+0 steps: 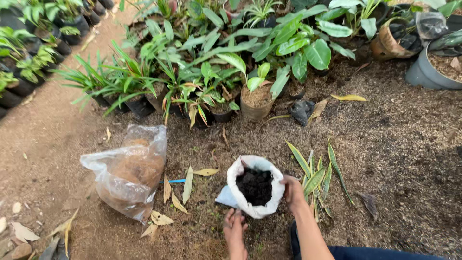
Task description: The person sits on the ground in a nursery area and prepares a soil mix by hand. They first gather and break apart coconut coir, then repeatedly scoop dark soil from a white sack and mix it with the coir on the ground.
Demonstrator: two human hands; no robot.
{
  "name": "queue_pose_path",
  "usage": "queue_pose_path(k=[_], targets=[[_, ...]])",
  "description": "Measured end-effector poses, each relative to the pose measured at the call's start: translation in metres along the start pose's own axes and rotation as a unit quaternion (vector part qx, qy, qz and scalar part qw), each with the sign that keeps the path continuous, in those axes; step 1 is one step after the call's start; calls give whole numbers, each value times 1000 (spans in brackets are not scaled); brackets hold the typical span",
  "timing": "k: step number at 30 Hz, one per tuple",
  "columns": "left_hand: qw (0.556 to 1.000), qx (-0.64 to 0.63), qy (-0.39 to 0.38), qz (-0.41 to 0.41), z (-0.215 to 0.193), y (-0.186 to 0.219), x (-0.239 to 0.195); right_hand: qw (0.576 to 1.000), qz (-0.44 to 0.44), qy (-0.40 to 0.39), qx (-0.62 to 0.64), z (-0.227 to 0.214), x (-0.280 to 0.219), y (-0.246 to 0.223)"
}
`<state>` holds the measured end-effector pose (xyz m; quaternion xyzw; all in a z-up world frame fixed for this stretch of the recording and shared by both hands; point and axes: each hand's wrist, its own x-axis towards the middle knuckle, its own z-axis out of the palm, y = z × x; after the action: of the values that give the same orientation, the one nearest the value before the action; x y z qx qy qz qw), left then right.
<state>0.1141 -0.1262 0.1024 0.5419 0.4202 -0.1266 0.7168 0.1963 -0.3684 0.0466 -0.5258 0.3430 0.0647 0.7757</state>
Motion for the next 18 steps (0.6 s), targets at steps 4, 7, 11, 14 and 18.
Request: queue_pose_path(k=[4, 7, 11, 14, 18], targets=[[999, 10, 13, -28, 11, -2, -6, 995, 30, 59, 72, 17, -12, -4], [997, 41, 44, 57, 17, 2, -4, 981, 26, 44, 190, 38, -15, -18], [977, 106, 61, 175, 13, 8, 15, 996, 41, 20, 73, 42, -25, -30], [980, 113, 35, 160, 4, 7, 22, 989, 79, -32, 119, 32, -30, -18], [969, 204, 27, 135, 7, 26, 30, 996, 41, 21, -77, 4, -19, -14]])
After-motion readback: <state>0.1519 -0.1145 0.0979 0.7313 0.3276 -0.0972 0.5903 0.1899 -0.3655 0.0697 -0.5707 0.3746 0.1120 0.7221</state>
